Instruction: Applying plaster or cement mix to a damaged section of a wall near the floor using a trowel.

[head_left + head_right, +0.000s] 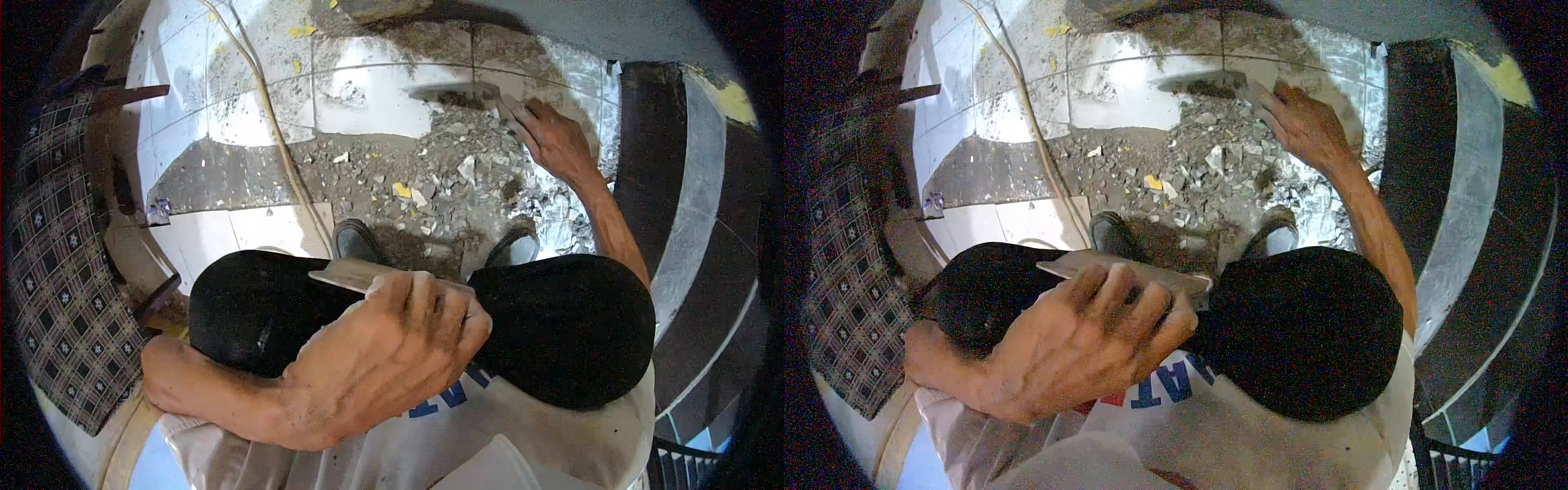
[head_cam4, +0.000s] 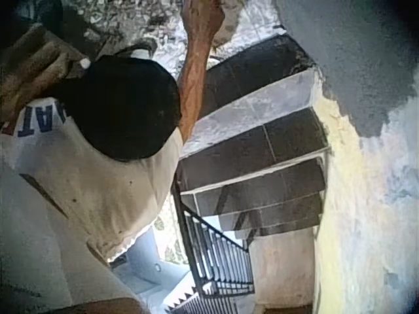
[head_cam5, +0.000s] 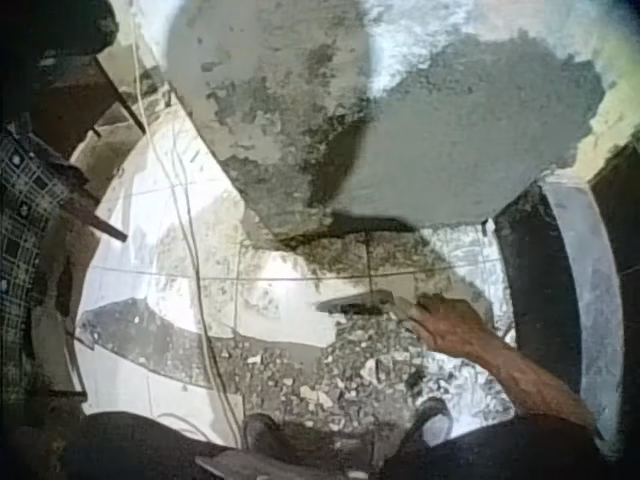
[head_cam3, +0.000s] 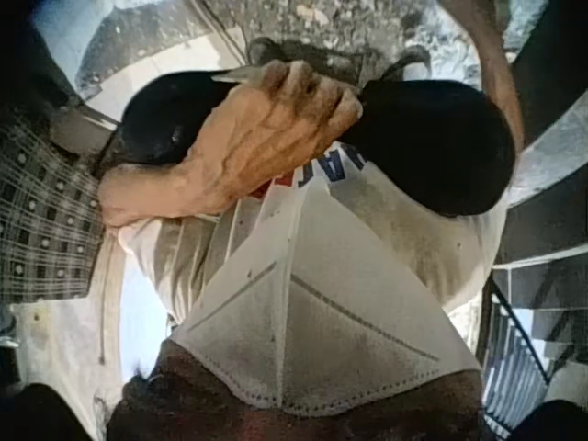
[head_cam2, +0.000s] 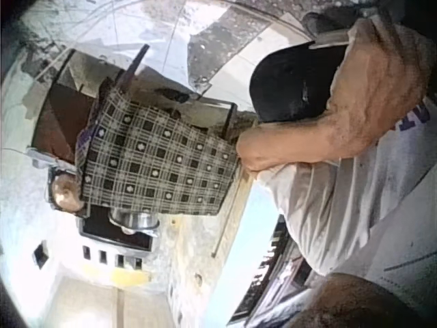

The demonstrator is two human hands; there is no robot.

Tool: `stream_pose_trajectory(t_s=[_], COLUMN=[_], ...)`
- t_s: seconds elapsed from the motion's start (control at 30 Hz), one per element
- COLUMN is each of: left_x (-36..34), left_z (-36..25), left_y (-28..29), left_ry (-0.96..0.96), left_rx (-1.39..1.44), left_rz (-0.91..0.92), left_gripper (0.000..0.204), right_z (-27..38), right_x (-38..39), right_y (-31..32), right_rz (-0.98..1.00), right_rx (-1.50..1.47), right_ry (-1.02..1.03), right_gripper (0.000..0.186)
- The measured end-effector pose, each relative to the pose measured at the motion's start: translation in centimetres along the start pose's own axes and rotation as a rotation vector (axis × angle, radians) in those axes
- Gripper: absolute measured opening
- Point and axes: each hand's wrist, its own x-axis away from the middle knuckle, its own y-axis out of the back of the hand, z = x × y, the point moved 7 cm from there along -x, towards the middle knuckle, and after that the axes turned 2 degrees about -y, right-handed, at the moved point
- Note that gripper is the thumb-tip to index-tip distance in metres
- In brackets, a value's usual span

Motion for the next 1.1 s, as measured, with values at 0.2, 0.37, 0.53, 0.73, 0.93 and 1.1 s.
stream_pose_trajectory(t_s=[0.2,0.37,0.53,0.73,0.93,1.1], left_x=[-0.1,0.6,1.0,1.5,1.7,1.5], left_z=[-0.2,0.6,0.5,0.5,0.5,0.7], left_y=[-0.4,-0.6,0.0,-0.2,-0.4,-0.5], left_ry=[0.037,0.123,0.034,0.077,0.07,0.086], left_rx=[-0.036,-0.045,0.01,0.025,0.075,0.046], left_rz=[0.133,0.097,-0.022,0.033,0.1,0.115], left_gripper=[0.034,0.035,0.029,0.035,0.04,0.042], right_z=[2.2,2.8,6.4,9.8,10.2,10.6], right_x=[-10.4,-14.8,-14.2,-13.4,-15.2,-16.4], right_y=[5.3,5.2,5.6,6.8,4.4,3.9], right_rz=[-0.568,-0.502,-0.52,-0.558,-0.351,-0.277], right_rx=[0.242,0.176,0.562,-0.027,-0.622,-0.154], right_ry=[0.206,0.392,0.268,0.312,0.341,0.204], right_gripper=[0.046,0.047,0.053,0.043,0.04,0.048])
